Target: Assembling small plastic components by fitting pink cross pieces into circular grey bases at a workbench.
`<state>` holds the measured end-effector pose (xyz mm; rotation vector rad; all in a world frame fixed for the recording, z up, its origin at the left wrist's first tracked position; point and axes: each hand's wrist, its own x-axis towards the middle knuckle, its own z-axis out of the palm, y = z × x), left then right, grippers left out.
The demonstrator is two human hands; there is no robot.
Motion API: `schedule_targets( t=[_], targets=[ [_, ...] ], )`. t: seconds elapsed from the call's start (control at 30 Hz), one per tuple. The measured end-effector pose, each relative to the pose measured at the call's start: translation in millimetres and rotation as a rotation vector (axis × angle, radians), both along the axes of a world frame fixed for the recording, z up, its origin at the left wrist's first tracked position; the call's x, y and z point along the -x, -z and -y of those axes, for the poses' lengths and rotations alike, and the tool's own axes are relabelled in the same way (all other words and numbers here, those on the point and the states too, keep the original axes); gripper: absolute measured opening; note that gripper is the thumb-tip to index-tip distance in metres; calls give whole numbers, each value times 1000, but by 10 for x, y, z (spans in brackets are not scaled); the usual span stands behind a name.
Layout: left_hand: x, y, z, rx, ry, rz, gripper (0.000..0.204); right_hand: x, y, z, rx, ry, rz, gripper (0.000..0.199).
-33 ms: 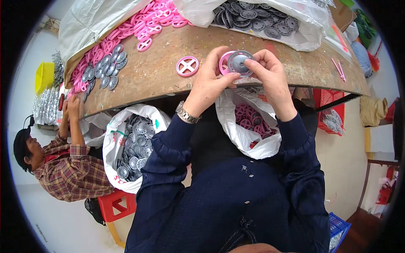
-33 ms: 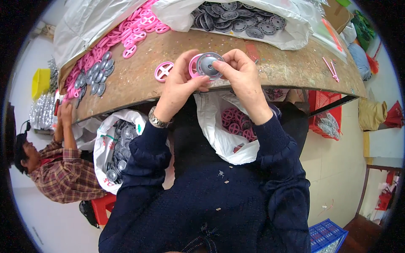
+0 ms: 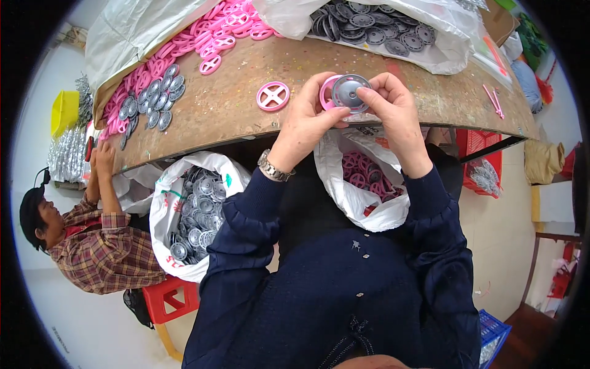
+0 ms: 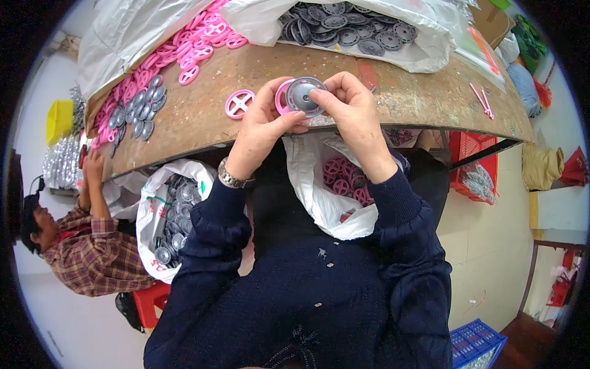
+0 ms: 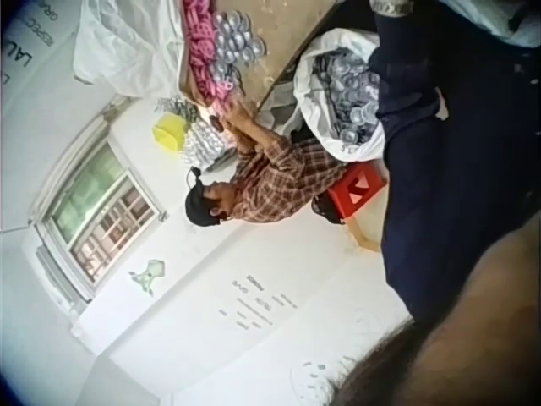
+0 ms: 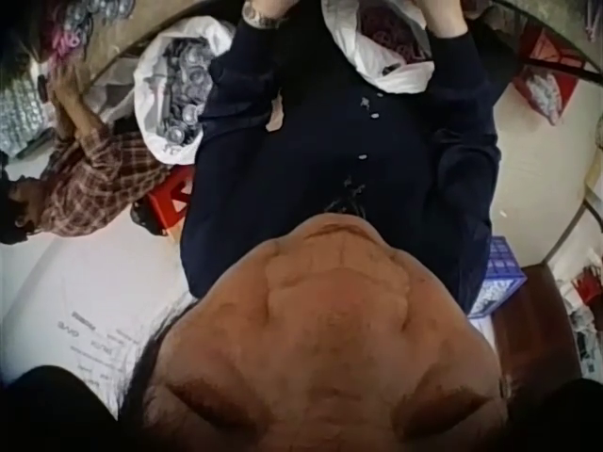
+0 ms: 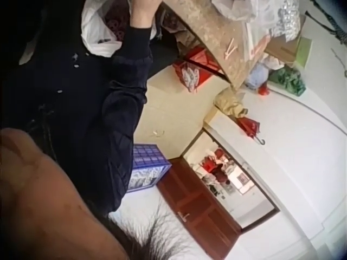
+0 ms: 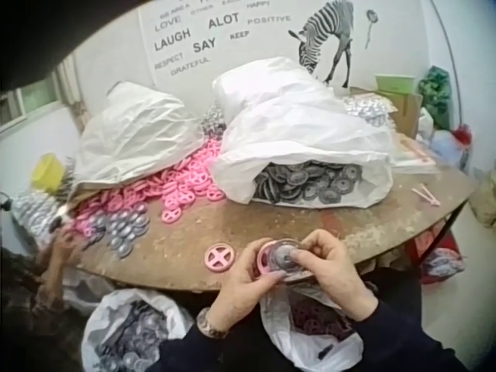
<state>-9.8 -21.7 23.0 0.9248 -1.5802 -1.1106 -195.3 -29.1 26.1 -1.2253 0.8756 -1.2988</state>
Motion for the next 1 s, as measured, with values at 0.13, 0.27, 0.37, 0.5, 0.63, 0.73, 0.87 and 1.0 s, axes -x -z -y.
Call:
schedule_targets(
  t=[0.13, 0.27, 0.37, 0.5, 0.63, 0.73, 0.87, 1.0],
  targets=[
    [45, -10, -127, -295, 106, -303, 45, 3, 2, -72, 76, 22, -3, 13],
    [49, -25, -200, -334, 164, -308, 39, 5, 20, -125, 111, 52, 2, 14],
    [99, -11, -243, -316, 154, -344, 36, -1, -10, -188, 150, 54, -100, 19],
    [139, 7, -296, -285, 124, -327, 33, -31, -30, -263, 192, 118, -186, 24],
    [152, 19, -320, -312, 128, -426, 30, 4, -11, -327, 249, 133, -282, 26],
    [152, 5, -333, -283, 120, -433, 30, 4, -13, -358, 226, 94, -224, 22],
    [201, 24, -381, -290, 118, -452, 32, 53, -78, -426, 64, 46, -192, 21],
    [258, -13, -446, -75, 26, -161, 36, 62, -16, -440, 91, 61, -165, 20]
  ],
)
